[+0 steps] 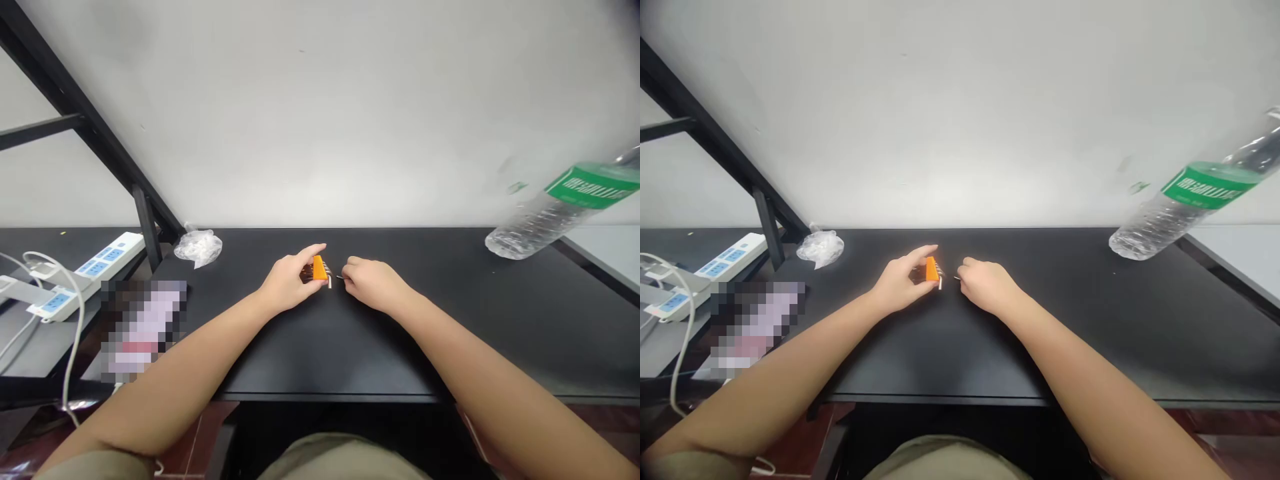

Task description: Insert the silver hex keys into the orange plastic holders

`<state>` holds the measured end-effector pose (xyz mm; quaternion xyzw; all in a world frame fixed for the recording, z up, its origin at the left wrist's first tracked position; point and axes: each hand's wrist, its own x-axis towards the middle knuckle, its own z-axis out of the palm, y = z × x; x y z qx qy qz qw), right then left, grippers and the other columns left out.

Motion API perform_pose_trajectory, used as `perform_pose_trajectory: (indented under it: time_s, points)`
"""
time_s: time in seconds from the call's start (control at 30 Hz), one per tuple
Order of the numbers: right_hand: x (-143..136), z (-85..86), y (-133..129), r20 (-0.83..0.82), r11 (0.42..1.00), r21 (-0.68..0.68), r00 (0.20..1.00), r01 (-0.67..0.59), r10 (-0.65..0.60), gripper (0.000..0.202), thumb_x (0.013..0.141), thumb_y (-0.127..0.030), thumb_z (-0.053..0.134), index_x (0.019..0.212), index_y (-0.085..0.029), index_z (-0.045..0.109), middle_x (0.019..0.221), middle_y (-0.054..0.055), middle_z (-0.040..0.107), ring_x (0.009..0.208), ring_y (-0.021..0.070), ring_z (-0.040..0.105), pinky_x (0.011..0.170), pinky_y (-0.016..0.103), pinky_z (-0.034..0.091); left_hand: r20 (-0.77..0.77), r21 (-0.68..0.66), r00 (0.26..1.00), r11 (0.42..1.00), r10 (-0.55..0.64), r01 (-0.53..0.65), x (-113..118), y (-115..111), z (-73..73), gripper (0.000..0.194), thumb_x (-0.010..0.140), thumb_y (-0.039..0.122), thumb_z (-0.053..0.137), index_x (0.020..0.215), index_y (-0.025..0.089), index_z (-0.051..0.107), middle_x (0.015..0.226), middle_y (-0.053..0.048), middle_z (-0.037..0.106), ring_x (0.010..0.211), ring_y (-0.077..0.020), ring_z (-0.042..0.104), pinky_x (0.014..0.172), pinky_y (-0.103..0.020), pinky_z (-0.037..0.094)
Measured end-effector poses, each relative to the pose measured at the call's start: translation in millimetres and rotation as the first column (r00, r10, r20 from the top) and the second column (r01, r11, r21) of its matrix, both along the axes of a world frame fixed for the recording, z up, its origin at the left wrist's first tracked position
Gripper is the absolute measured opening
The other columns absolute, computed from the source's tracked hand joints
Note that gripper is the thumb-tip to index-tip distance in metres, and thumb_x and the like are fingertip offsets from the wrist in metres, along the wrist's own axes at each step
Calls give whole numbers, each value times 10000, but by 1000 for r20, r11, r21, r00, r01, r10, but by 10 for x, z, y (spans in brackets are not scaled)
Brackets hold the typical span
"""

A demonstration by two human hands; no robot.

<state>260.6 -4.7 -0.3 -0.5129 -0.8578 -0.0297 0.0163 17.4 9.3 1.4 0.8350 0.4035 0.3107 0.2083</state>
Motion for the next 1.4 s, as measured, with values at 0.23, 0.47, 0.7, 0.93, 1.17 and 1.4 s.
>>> perform_pose_trajectory:
  time_s: [0.23,0.47,0.7,0.93,1.17,1.4]
  points:
    - [21,18,8,-185,1000,-26,983,-6,1,125,908,-190,540,827,-211,634,910,38,635,708,153,574,603,283,353,50,-75,999,997,6,-2,-3,13,-32,597,830,349,739,1380,265,524,1183,-23,743,1011,-195,729,937,-337,590]
    - [70,73,35,-560,996,-58,828,-63,20,83,860,-178,569,928,-221,588,825,-4,636,660,141,555,638,271,421,-12,-39,1000,999,-14,14,-3,8,-6,495,826,341,738,1293,253,597,1177,-26,736,991,-202,730,922,-343,593]
    - [29,165,-33,-624,983,75,761,-169,178,154,955,-184,495,978,-224,642,911,48,655,747,170,575,692,301,453,-51,-6,998,999,-42,42,22,-8,-22,502,827,344,745,1297,256,593,1169,-33,730,992,-212,721,921,-355,580]
    - [34,186,-38,-631,975,115,744,-191,220,210,1001,-195,461,1000,-225,669,965,69,667,840,197,621,767,331,492,-67,-7,997,999,-44,43,31,-9,0,489,839,358,735,1296,256,593,1157,-33,737,986,-212,723,909,-349,578]
    - [5,208,-80,-649,972,161,723,-173,236,256,1024,-205,448,1022,-239,702,977,68,684,847,198,634,771,334,508,-64,0,997,999,-34,34,34,-18,-1,486,837,372,738,1289,258,598,1135,-28,739,969,-208,724,899,-351,579]
    - [15,157,-72,-555,969,170,794,-182,247,319,1026,-187,406,1077,-238,717,1027,89,685,885,209,638,761,332,513,-90,12,994,998,-63,65,35,-17,32,480,842,384,729,1287,261,599,1124,-27,739,960,-217,711,920,-372,557]
